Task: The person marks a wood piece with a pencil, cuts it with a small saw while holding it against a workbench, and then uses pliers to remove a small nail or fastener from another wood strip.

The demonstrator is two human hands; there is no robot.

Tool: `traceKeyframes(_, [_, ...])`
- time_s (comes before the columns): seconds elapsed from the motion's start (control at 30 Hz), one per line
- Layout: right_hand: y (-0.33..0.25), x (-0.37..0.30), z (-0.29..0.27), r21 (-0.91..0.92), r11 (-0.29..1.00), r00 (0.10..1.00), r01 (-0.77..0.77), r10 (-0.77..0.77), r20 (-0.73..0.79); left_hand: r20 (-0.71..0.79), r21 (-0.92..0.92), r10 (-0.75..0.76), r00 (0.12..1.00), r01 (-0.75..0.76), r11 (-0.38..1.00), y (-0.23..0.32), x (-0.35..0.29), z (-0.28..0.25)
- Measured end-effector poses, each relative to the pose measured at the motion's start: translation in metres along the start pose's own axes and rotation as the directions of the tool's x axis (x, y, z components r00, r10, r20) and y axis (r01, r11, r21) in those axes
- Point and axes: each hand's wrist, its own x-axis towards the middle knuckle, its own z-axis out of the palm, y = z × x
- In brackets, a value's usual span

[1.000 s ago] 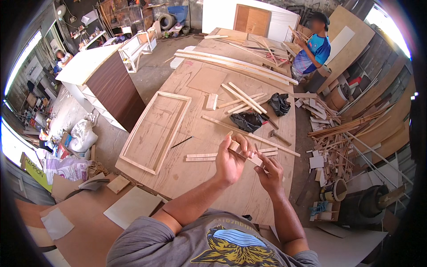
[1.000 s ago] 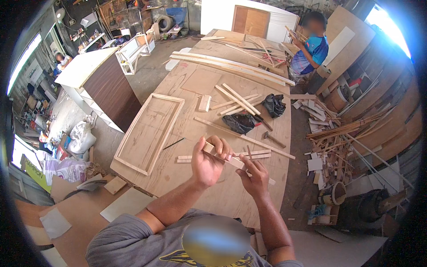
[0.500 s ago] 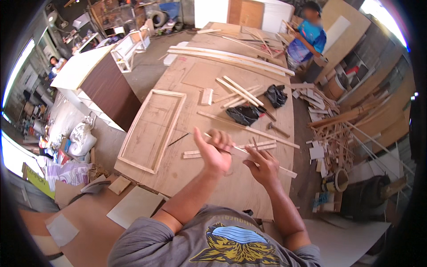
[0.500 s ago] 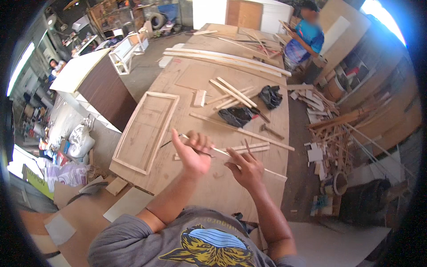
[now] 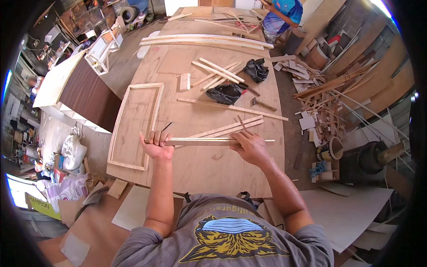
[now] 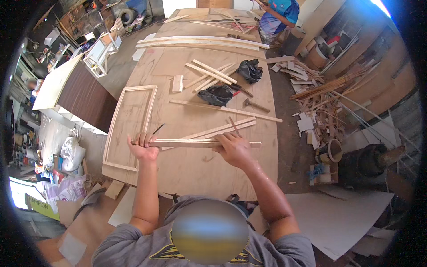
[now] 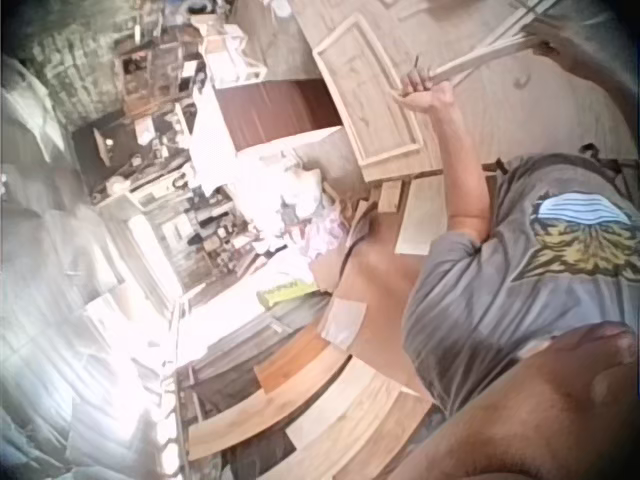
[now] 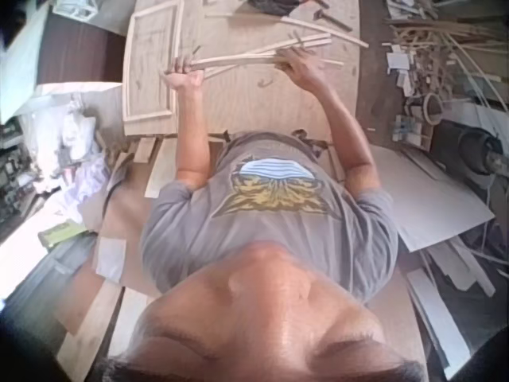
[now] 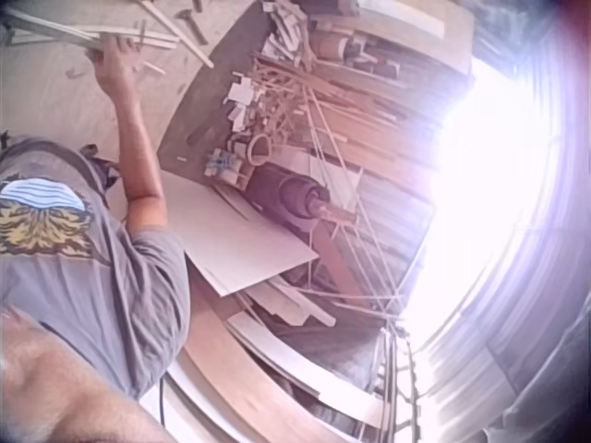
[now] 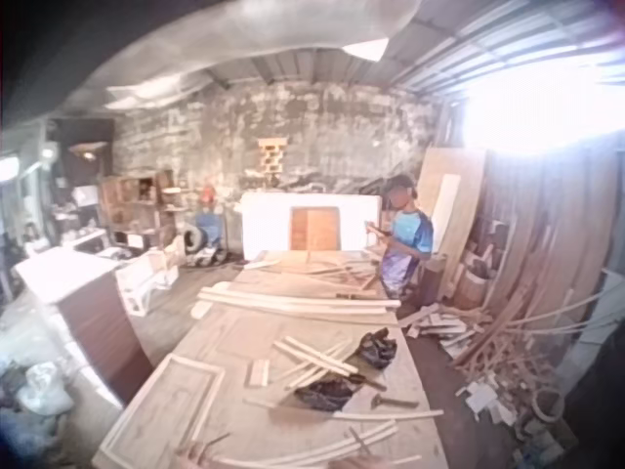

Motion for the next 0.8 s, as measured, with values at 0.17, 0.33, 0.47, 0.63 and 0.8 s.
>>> traceKeyframes(0.17, [-0.005, 0.001, -0.018, 0.105, 0.993, 0.987, -0.054, 0.038, 0.153, 0.37, -0.036, -0.009, 0.929, 0.024, 0.999, 0.019, 0.0, -0.006])
traceKeyframes(0.33, [-0.012, 0.005, -0.021, 0.095, 0.979, 0.937, -0.18, 0.141, 0.32, 0.618, -0.023, -0.033, 0.786, 0.059, 0.998, 0.025, 0.001, 0.006])
traceKeyframes(0.47, [-0.007, 0.005, -0.016, 0.327, 0.917, 0.931, -0.228, 0.107, 0.348, 0.722, -0.002, -0.06, 0.689, 0.09, 0.996, 0.029, -0.002, 0.021])
traceKeyframes(0.63, [-0.002, 0.005, -0.002, 0.516, 0.805, 0.906, -0.291, 0.058, 0.42, 0.784, 0.057, -0.105, 0.612, 0.097, 0.994, 0.028, 0.001, 0.03])
traceKeyframes(0.8, [-0.005, 0.004, -0.006, 0.592, 0.558, 0.766, -0.582, 0.132, 0.629, 0.823, 0.106, -0.157, 0.545, 0.124, 0.987, 0.02, -0.002, 0.035])
